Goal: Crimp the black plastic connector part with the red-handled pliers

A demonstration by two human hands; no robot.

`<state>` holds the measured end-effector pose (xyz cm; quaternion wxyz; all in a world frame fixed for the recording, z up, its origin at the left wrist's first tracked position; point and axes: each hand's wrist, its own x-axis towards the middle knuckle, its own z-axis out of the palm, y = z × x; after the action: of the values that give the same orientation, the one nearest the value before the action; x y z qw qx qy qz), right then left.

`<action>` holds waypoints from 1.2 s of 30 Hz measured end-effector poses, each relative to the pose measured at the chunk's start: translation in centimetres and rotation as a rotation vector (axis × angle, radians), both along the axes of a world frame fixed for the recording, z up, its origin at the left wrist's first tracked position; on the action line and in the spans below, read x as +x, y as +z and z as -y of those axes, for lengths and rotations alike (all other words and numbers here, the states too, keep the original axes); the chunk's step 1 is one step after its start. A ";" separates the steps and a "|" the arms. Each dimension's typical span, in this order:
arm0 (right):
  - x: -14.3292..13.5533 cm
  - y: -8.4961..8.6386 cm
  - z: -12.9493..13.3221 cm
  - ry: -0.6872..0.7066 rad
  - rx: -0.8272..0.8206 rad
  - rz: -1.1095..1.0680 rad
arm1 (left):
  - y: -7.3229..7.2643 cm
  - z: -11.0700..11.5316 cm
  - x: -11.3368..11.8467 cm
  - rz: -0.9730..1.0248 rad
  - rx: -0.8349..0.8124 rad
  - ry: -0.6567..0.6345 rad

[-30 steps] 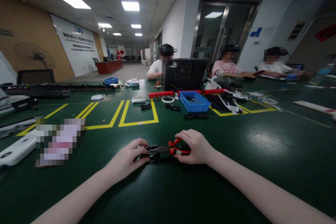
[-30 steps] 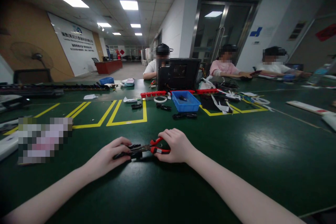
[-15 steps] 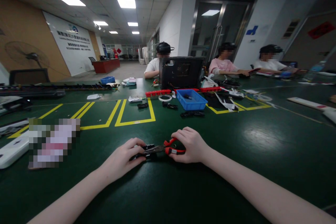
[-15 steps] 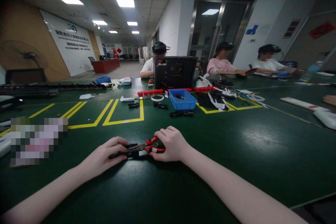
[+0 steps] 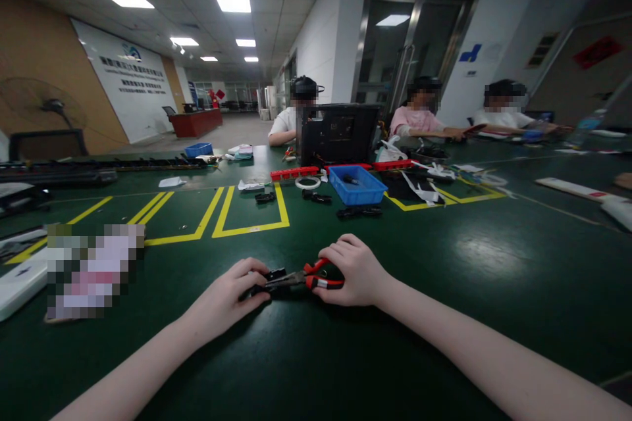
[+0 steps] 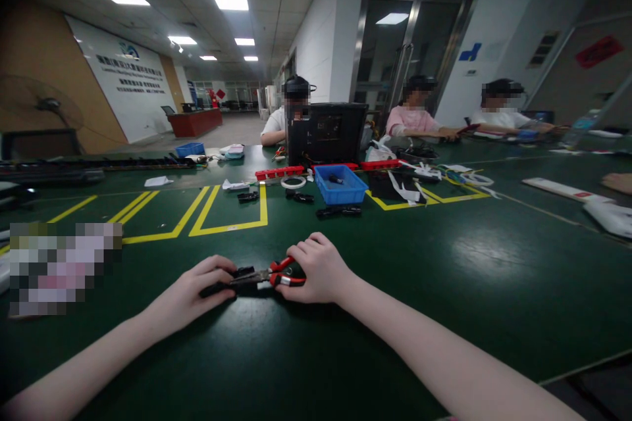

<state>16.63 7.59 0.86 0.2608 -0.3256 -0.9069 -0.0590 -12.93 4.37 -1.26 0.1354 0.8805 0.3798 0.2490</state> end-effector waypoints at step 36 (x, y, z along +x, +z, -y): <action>0.2 0.7 -0.3 -0.039 -0.015 0.145 | 0.5 0.1 0.1 0.019 -0.154 -0.047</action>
<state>16.87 7.84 1.56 0.1909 -0.3400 -0.9173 -0.0808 -12.81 4.28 -0.75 0.2120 0.8739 0.3756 0.2242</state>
